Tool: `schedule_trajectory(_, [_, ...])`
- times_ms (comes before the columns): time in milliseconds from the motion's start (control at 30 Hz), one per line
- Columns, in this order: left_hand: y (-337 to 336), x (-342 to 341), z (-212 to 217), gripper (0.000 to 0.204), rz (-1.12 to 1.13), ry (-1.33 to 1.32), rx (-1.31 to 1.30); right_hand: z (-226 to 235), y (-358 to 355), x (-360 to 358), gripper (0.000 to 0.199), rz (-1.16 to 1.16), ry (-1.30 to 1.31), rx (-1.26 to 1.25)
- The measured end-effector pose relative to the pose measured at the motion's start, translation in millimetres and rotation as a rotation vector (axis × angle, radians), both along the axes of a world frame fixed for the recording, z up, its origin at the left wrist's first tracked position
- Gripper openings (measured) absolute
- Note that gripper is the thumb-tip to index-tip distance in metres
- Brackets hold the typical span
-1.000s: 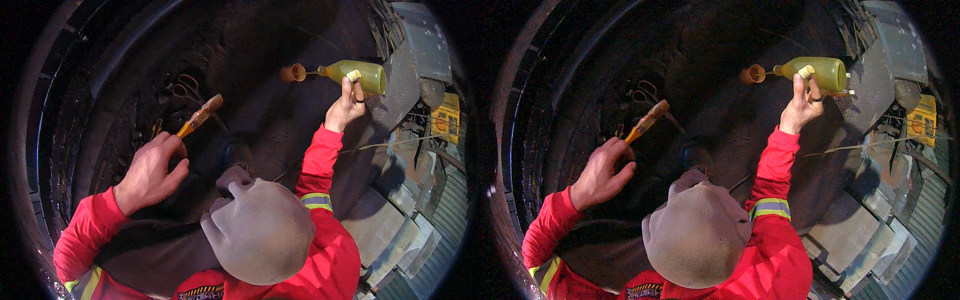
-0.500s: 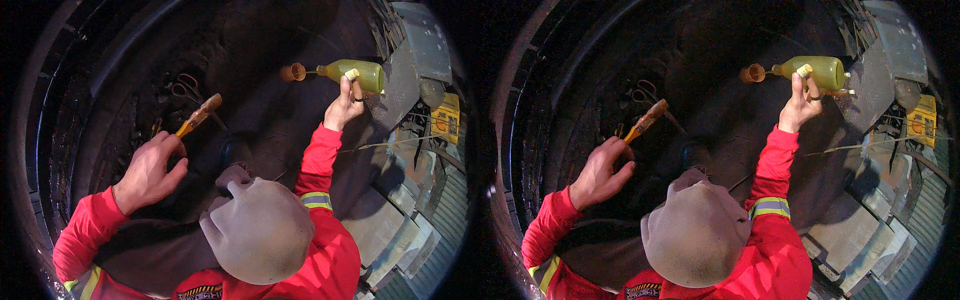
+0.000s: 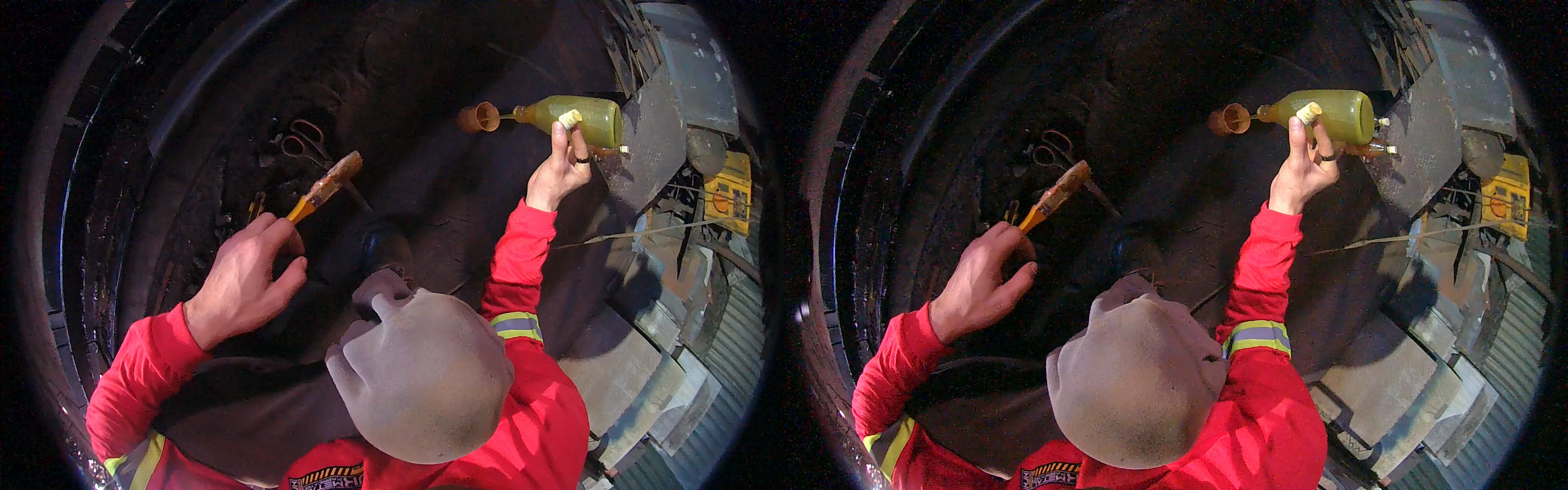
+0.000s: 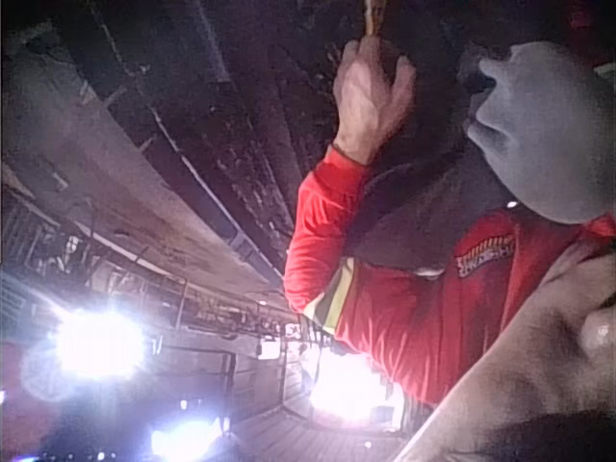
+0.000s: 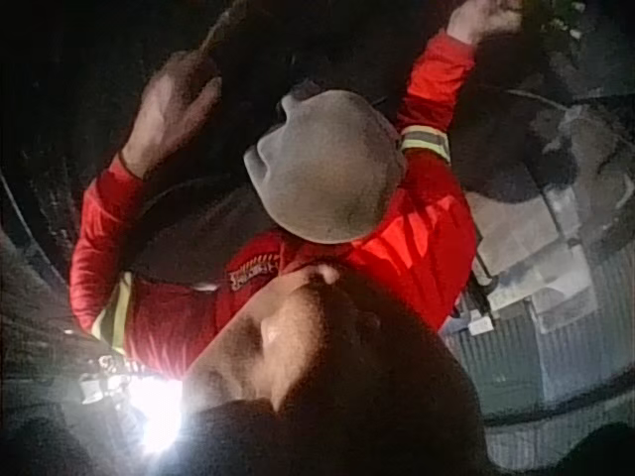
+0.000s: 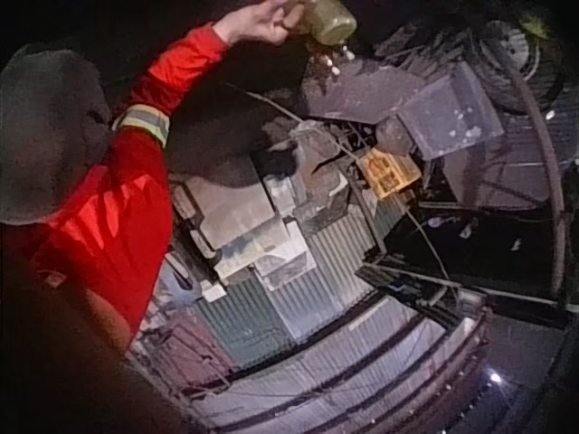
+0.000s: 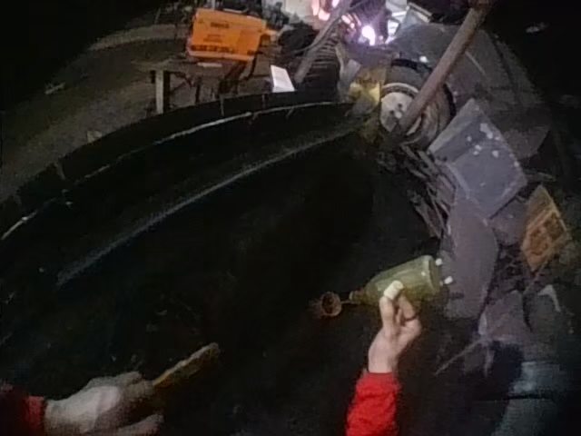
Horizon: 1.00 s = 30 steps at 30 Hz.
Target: The person applies a yellowish liquid coating to a large, dark, curved metal surface using a brush. They hold a small cup in one hand and the brush in the other, repeatedly dipping the brush into the cup to reload the liquid. At one point, they pour more liquid from a green bottle into the cup to replenish the supply before continuing to paint the surface.
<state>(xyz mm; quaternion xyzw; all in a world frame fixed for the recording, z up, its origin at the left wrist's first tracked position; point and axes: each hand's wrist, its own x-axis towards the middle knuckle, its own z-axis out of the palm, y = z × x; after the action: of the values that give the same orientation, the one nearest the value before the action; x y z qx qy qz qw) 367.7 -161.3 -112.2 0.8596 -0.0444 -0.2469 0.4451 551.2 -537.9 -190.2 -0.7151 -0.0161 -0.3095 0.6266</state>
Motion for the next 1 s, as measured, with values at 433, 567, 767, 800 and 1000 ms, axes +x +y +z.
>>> schedule_trajectory(433, [-2.1,2.2,0.7,0.017,0.004,-0.001,-0.012,-2.2,1.5,-1.5,0.025,0.020,-0.019,-0.003])
schedule_trajectory(567, [-1.9,2.6,1.1,0.017,0.005,0.005,-0.010,-6.7,-1.9,0.0,0.026,-0.003,-0.031,-0.034])
schedule_trajectory(767, [-2.6,3.3,1.0,0.018,-0.004,-0.001,-0.005,-10.1,-7.8,2.8,0.025,0.023,-0.030,-0.045])
schedule_trajectory(800, [-2.8,3.2,1.5,0.018,-0.002,0.000,-0.004,-9.8,-7.9,2.8,0.025,0.027,-0.032,-0.052])
schedule_trajectory(1000, [-2.5,3.0,2.6,0.018,0.002,-0.002,0.005,-7.1,-2.8,1.9,0.026,0.056,-0.010,-0.024])
